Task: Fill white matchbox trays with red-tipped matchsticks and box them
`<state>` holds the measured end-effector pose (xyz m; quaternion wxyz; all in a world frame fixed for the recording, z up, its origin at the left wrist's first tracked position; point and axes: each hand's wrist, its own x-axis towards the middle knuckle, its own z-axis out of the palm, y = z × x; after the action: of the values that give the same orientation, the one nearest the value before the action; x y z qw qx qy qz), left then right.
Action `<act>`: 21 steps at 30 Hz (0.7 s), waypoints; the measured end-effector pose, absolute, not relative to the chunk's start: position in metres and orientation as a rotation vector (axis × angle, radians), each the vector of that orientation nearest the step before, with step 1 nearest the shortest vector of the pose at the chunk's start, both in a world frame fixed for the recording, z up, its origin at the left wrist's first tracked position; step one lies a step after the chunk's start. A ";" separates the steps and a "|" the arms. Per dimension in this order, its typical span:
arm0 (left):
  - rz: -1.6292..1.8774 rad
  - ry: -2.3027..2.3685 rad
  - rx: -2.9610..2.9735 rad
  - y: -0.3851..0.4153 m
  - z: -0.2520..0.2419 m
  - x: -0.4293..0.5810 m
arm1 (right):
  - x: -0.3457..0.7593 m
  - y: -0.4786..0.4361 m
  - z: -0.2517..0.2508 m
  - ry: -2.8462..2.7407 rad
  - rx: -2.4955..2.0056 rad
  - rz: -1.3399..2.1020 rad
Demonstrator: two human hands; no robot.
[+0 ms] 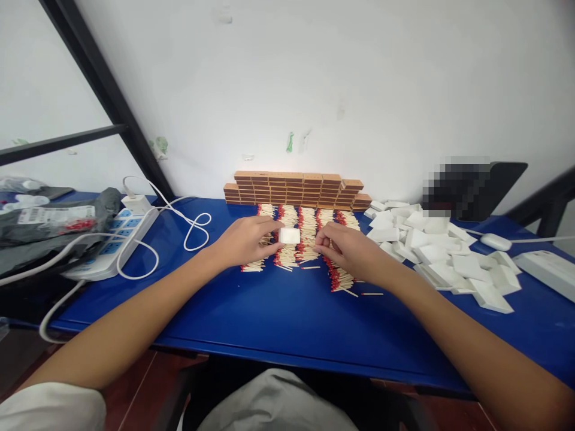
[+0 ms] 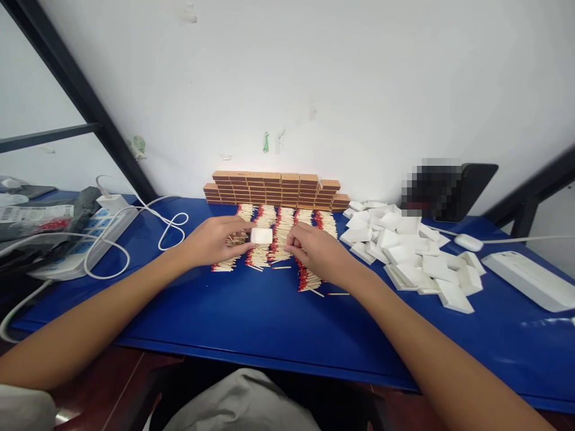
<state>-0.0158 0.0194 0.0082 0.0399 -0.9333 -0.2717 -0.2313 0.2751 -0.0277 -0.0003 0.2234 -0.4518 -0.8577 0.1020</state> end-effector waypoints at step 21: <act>-0.876 -0.802 -3.087 0.000 0.007 0.001 | 0.266 -0.036 0.005 -2.237 -1.192 0.486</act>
<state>0.0006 -0.0003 0.0071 -0.0828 -0.9301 -0.2418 -0.2638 0.2665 -0.0362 0.0046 0.2769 -0.4438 -0.8328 0.1810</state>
